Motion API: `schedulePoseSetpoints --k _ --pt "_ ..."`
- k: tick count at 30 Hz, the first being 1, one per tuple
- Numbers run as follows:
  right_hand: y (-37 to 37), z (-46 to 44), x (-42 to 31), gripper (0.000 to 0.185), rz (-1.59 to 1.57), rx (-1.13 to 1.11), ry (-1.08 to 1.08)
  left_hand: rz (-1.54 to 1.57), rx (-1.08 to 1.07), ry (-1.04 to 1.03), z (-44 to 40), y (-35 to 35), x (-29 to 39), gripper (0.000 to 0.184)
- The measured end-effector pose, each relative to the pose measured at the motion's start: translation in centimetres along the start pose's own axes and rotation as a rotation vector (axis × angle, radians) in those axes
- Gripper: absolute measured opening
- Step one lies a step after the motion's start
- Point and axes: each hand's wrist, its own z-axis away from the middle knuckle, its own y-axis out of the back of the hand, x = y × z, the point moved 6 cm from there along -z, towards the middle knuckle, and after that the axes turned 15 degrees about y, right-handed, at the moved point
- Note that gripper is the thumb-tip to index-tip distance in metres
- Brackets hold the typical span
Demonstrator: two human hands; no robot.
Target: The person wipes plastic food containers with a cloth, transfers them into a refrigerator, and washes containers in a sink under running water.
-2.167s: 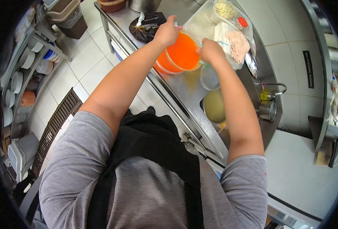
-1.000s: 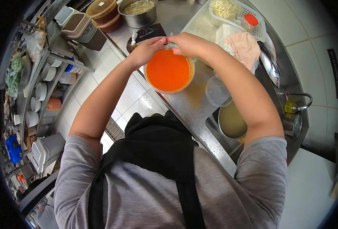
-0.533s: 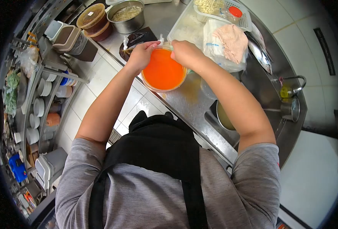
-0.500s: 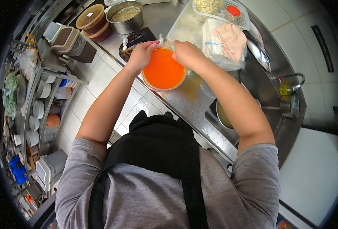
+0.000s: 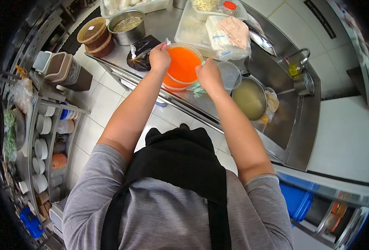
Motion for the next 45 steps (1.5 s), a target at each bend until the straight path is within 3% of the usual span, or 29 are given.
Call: schedulePoseSetpoints --k 9,11,18,20,25,27,28,29,30,33,34,36,40,45 --pt "-0.2 2.9 -1.1 0.039 -0.14 0.139 -0.216 0.187 0.204 -0.027 4.3 1.2 -0.5 0.03" --pt "-0.2 1.9 -0.3 0.039 -0.113 0.099 -0.179 0.443 0.183 0.035 5.0 1.1 -1.6 0.033" --pt "0.1 -3.4 1.7 0.033 -0.052 -0.019 0.134 0.684 -0.052 0.158 9.8 1.7 -3.5 0.038" --pt "-0.1 -4.9 1.7 0.032 -0.095 -0.158 0.312 0.624 -0.139 0.105 10.9 2.3 -3.6 0.04" --pt "-0.4 -8.2 1.1 0.034 -0.138 -0.42 0.585 0.364 0.07 0.045 7.5 4.8 -3.1 0.042" --pt "0.5 -9.2 0.2 0.034 -0.133 -0.545 0.601 0.151 -0.095 0.0 3.8 3.9 -2.0 0.036" --pt "0.5 -9.8 0.1 0.034 -0.147 -0.603 0.597 0.16 -0.071 0.014 3.3 4.2 -0.7 0.036" --pt "0.1 -10.3 0.2 0.034 -0.158 -0.661 0.592 0.141 -0.217 0.105 2.8 3.3 0.4 0.034" --pt "-0.2 -11.0 -0.2 0.034 -0.168 -0.682 0.627 0.124 -0.366 0.194 2.4 2.4 0.7 0.034" --pt "-1.3 -12.6 -2.2 0.034 -0.154 -0.661 0.764 0.099 -0.49 0.218 0.4 0.8 0.1 0.034" --pt "-1.8 -12.9 -3.1 0.034 -0.151 -0.676 0.777 0.112 -0.476 0.225 0.0 0.7 -0.1 0.034" --pt "-2.1 -12.9 -5.8 0.026 -0.062 -0.618 1.007 0.077 -0.499 0.216 -0.2 0.3 -0.2 0.033" --pt "-3.2 -12.5 -8.1 0.025 0.099 -0.701 1.077 -0.021 -0.262 0.177 0.2 1.4 0.1 0.024" --pt "-3.7 -12.6 -8.1 0.024 0.264 -0.722 1.161 -0.069 -0.23 0.102 0.5 1.3 0.1 0.021"
